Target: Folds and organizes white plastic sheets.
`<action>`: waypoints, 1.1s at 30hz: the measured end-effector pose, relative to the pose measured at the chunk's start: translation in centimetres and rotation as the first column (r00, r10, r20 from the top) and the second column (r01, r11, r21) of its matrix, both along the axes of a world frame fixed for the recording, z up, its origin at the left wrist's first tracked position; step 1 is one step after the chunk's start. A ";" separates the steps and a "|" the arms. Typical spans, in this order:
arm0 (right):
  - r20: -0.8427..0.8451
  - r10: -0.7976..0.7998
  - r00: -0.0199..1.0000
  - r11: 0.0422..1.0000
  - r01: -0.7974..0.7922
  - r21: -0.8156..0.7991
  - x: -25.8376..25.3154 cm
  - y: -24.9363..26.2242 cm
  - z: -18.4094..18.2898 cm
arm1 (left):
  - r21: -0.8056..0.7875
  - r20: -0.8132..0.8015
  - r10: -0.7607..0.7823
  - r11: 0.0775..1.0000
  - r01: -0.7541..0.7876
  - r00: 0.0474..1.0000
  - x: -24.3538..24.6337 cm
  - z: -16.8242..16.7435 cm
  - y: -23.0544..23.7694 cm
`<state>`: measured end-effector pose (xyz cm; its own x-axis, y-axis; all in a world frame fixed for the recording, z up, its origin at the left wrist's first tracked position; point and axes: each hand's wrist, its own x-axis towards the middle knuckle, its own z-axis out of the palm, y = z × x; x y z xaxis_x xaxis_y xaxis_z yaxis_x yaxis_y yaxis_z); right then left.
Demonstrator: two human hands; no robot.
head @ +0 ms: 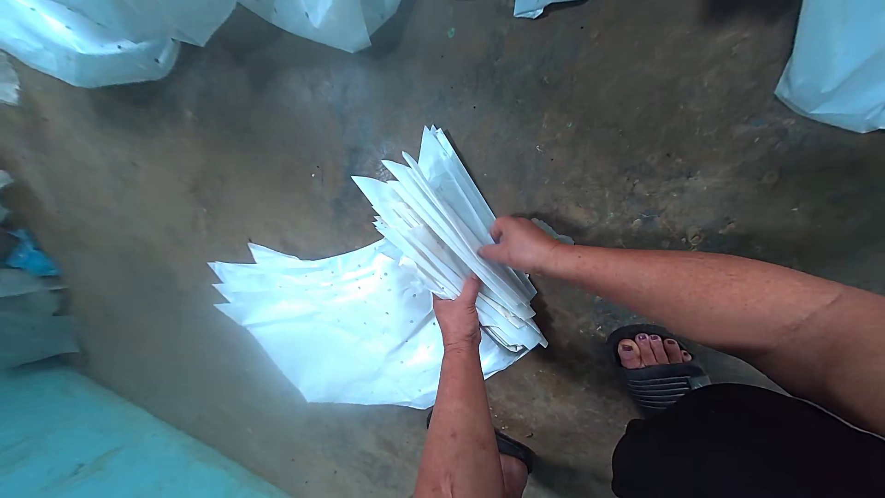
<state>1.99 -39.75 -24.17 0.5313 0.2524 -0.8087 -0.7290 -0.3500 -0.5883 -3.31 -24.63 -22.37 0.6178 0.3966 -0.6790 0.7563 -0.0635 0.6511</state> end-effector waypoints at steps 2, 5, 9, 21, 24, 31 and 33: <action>0.073 0.045 0.996 0.999 -0.046 0.013 -0.3 0.1 -0.1 | -0.003 -0.001 0.002 1.000 -0.002 1.000 0.0 0.1 0.0; 0.305 0.124 0.944 0.992 -0.120 -0.033 -1.4 0.6 0.8 | -0.099 0.017 -0.021 0.995 0.022 1.000 -0.1 0.9 0.2; 0.324 0.047 0.945 0.997 -0.062 0.035 -3.0 0.9 2.2 | -0.063 -0.024 -0.071 0.996 0.070 0.997 0.6 2.5 -1.6; -0.080 -0.291 0.953 0.887 0.301 0.350 -1.1 -0.1 0.7 | 0.219 0.084 -0.322 0.929 0.298 0.943 -0.8 3.4 -3.5; -0.079 -0.310 0.948 0.897 0.319 0.305 -1.1 0.6 0.3 | 0.391 0.158 -0.373 0.874 0.289 0.914 -1.5 2.8 -3.9; 0.029 -0.285 0.958 0.949 0.278 0.148 -0.9 0.4 0.3 | 0.406 -0.042 -0.152 0.901 0.156 0.987 0.3 3.6 -3.8; 0.048 -0.287 0.957 0.945 0.274 0.179 -1.7 0.2 1.4 | 0.446 -0.004 -0.066 0.893 0.061 0.998 0.3 4.4 -2.7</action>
